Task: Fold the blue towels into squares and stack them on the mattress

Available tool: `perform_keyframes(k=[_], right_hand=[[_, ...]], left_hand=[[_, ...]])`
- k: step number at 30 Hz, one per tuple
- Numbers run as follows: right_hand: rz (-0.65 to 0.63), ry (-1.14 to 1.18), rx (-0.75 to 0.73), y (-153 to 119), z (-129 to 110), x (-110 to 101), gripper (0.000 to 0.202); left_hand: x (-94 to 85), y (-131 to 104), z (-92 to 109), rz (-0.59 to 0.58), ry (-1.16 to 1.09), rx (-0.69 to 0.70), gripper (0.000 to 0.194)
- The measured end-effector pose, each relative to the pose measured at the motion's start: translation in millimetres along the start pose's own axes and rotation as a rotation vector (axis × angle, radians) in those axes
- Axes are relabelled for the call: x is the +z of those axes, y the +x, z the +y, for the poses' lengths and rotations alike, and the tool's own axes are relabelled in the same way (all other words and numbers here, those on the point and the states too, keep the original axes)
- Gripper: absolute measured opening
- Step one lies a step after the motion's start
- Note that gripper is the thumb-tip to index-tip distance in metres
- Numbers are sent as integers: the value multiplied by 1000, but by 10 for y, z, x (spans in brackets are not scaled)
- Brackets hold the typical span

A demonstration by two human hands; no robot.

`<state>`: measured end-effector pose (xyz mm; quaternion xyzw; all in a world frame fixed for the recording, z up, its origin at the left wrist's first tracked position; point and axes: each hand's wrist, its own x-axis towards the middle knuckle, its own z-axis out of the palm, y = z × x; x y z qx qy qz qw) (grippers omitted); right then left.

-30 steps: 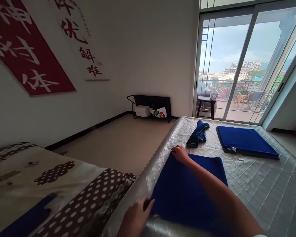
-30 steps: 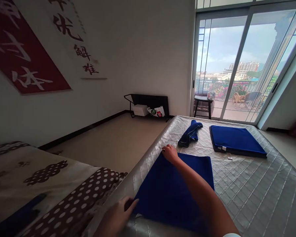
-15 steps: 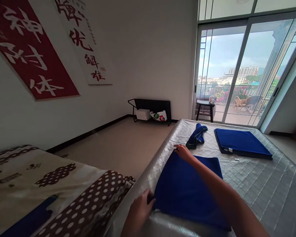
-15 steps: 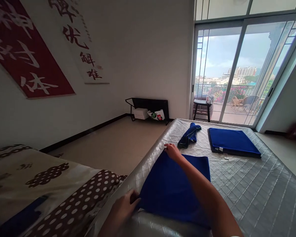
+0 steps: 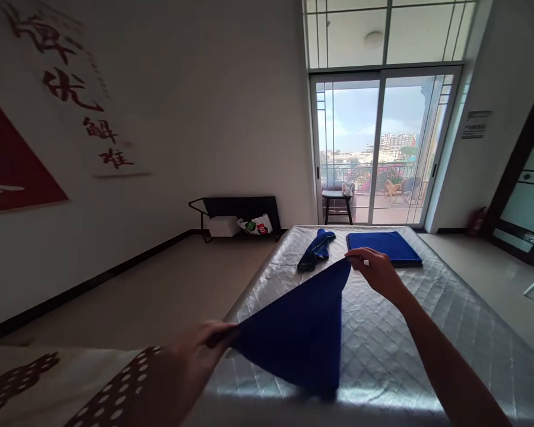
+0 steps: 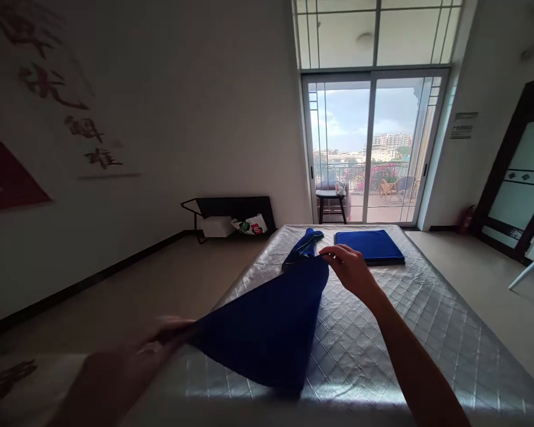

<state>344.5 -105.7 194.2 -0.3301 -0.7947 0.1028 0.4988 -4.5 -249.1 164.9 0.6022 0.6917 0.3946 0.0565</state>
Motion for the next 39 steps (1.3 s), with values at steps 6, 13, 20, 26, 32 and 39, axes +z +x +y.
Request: perform_keyframes(k=[6, 13, 20, 26, 32, 39], right_hand=[[174, -11, 16, -220, -275, -749, 25], [280, -66, 99, -510, -362, -1163, 28], [427, -188, 111, -784, -459, -1455, 26], [806, -380, 236, -975, -739, -1635, 27], [867, -495, 277, -635, -571, -1674, 29], [132, -381, 367, 93, 430, -542, 25]], left_hand=[[-524, 240, 684, -128, 111, 117, 38], [-590, 353, 1189, -315, 59, 278, 41], [-408, 210, 1521, -528, -106, 336, 30], [-44, -80, 1905, -608, -273, 417, 38], [352, -467, 2076, -662, -384, 516, 27], [1223, -436, 1269, -255, -541, 214, 32]])
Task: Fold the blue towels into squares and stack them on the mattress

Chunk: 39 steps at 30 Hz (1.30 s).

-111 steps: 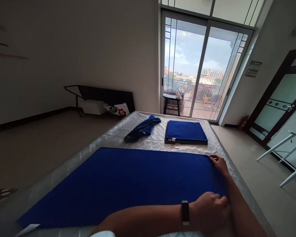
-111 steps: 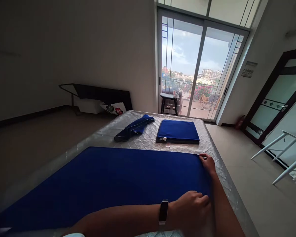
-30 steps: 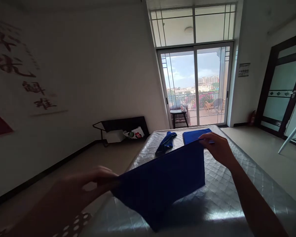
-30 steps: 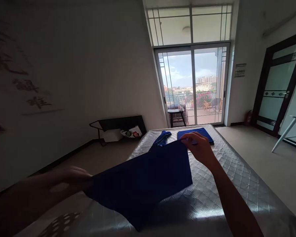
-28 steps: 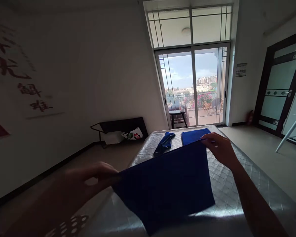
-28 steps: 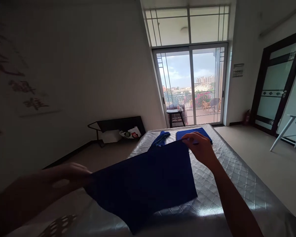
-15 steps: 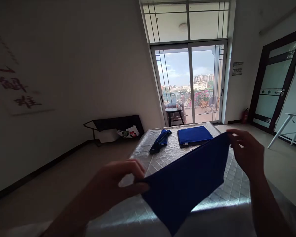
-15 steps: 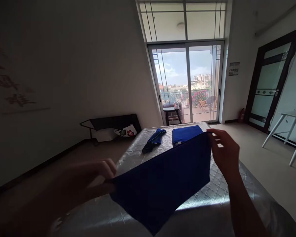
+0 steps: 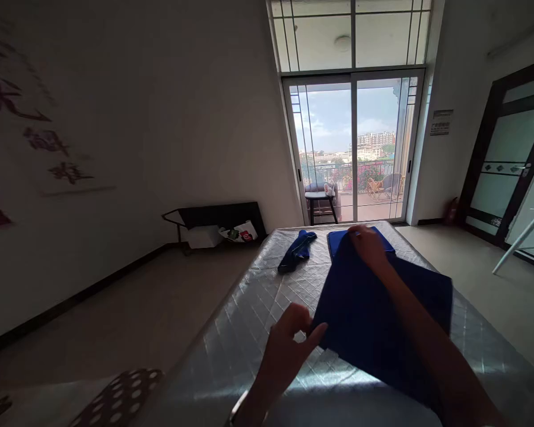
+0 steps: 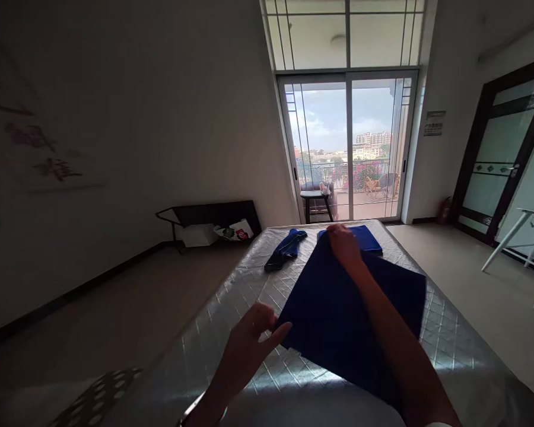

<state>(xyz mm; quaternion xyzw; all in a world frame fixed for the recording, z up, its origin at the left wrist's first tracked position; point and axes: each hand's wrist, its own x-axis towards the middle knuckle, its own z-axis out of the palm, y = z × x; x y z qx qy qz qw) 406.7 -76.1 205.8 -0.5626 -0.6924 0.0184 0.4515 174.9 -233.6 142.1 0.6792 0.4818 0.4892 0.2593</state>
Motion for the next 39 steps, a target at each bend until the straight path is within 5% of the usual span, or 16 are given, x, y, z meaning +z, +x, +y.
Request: perform_keyframes(k=[4, 8, 10, 13, 18, 21, 28, 39], right_hand=[[-414, 10, -74, -171, -227, 980, 31], [-618, 47, -163, -606, -342, 1398, 31], [-696, 37, -184, -835, -246, 1303, 26], [-779, -40, -176, -1217, 89, 825, 15], [-779, -88, 99, -1980, 691, -222, 13], [-761, -19, 232, -2351, 852, -537, 15], [-630, 240, 208, -2604, 910, -501, 28], [-207, 112, -85, -2511, 755, -661, 30]], left_hand=[[-50, -147, -829, 48, 42, -140, 37], [-181, -348, -1440, 0, 166, -315, 48], [-220, -437, -1626, -38, 205, -369, 51], [-240, -525, -1749, -69, 219, -404, 52], [-320, -526, -1681, -94, 84, -429, 45], [-397, -493, -1605, -76, -93, -427, 44], [-367, -476, -1498, 1, -104, -400, 42], [-470, -450, -1307, 126, 47, -281, 39]])
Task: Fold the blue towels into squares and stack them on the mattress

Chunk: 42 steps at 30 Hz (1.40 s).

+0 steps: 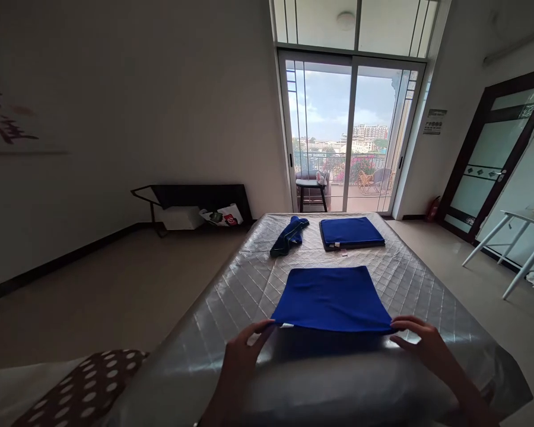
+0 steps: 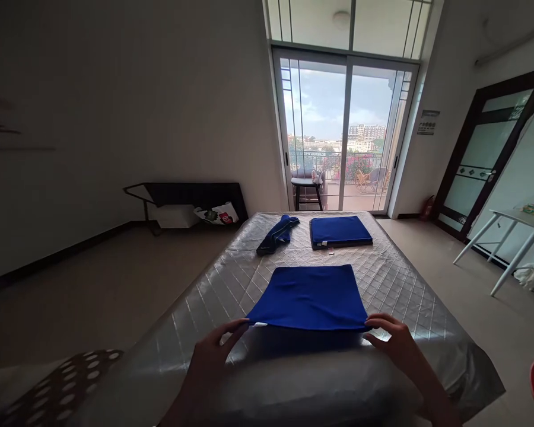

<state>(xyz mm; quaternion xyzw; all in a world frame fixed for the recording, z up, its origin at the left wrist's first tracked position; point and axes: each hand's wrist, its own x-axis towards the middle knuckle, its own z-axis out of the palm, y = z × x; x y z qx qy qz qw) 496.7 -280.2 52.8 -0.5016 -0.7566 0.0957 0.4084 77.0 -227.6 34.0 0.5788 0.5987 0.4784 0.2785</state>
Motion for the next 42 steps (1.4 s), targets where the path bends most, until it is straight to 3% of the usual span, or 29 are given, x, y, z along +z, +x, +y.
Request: perform_keyframes(k=[5, 9, 13, 16, 20, 24, 28, 32, 34, 36, 39, 42], right_hand=[[133, -93, -202, 86, -298, -215, 23], [183, -155, -207, 218, -600, -498, 22], [193, -191, -205, 407, -870, -854, 26], [197, -234, -234, 561, -1032, -1052, 27], [157, -220, -201, 776, -1120, -1126, 33], [80, -171, -126, 1125, -987, -1019, 46], [77, -149, -80, 1623, -778, -869, 48], [170, -111, -65, 1923, -688, -745, 45], [196, -87, -79, 1879, -645, -656, 45], [177, -58, -82, 1704, -557, -513, 44], [60, 23, -35, 1297, -332, -179, 44], [-117, 85, 60, 889, -87, 212, 42]], left_hand=[[-156, -44, 245, 184, 10, 160, 44], [-393, -89, 539, 307, -21, 265, 47], [-693, -103, 1029, 300, -53, 132, 48], [-876, -42, 1419, 295, -44, 144, 46], [-959, 224, 1639, 167, -22, 171, 44], [-860, 715, 1523, 52, 4, 193, 51], [-726, 1174, 1495, 121, 3, 206, 55], [-668, 1353, 1553, 125, -129, 171, 57], [-648, 1314, 1449, 108, -235, 178, 57], [-610, 1197, 1199, 89, -275, 159, 56], [-497, 925, 637, 33, -226, 77, 53], [-343, 646, 117, -97, -114, -60, 60]])
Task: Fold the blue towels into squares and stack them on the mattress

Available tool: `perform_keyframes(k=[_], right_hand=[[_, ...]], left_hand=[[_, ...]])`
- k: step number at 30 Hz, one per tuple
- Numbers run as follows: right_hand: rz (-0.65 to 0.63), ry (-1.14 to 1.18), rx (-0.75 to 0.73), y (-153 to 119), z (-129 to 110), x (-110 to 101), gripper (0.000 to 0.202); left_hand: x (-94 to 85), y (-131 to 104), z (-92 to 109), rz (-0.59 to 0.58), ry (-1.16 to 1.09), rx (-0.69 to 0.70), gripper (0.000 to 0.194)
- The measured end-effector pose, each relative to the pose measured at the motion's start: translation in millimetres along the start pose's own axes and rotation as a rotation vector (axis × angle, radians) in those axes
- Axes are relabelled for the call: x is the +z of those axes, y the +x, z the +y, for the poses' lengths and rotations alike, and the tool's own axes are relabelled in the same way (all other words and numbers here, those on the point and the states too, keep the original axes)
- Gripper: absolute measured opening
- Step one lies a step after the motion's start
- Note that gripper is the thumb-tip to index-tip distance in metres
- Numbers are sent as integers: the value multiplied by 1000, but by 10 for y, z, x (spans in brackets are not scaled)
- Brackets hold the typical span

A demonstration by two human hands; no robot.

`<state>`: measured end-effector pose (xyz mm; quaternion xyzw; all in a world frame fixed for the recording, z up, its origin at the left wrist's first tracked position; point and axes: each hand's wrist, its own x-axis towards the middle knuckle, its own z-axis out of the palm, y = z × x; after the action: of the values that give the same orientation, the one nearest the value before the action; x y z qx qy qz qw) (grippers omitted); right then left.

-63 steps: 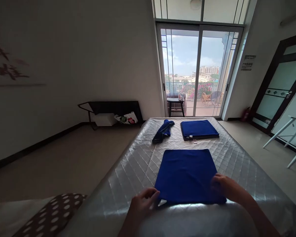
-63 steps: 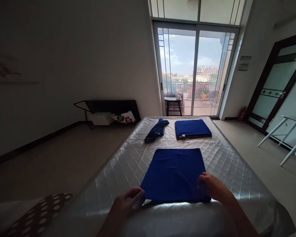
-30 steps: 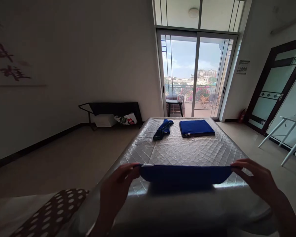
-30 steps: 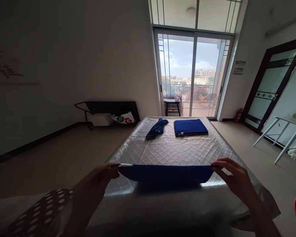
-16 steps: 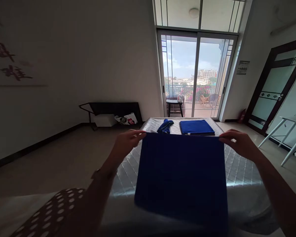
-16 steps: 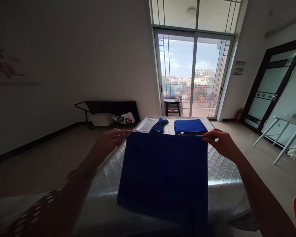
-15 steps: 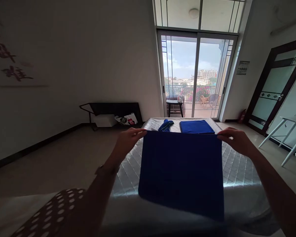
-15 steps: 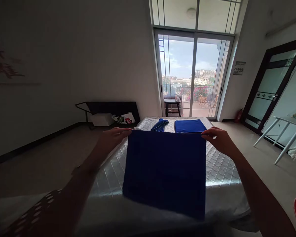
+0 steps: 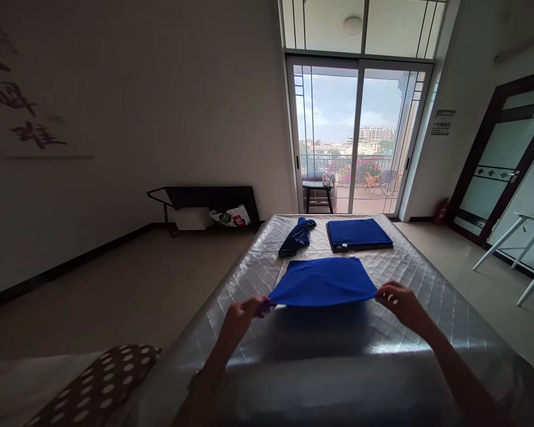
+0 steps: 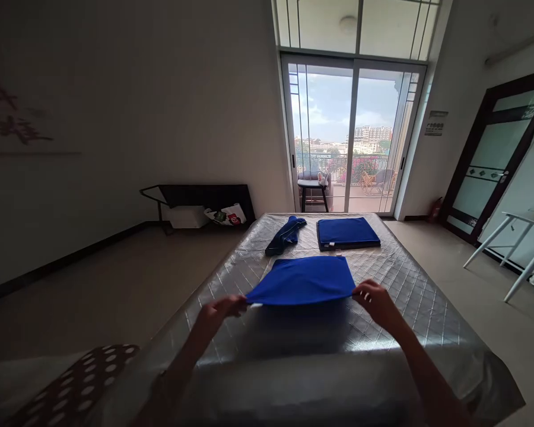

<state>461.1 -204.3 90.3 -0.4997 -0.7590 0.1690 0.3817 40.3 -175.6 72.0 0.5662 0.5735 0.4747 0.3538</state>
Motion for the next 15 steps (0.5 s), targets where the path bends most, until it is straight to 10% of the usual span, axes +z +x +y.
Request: perform_keyframes(k=[5, 15], right_hand=[[-191, -26, 131, -323, 237, 385, 24], [-286, -139, 142, -521, 230, 369, 27]], left_hand=[[130, -201, -357, -141, 288, -109, 46], [188, -403, -379, -76, 541, -128, 22]])
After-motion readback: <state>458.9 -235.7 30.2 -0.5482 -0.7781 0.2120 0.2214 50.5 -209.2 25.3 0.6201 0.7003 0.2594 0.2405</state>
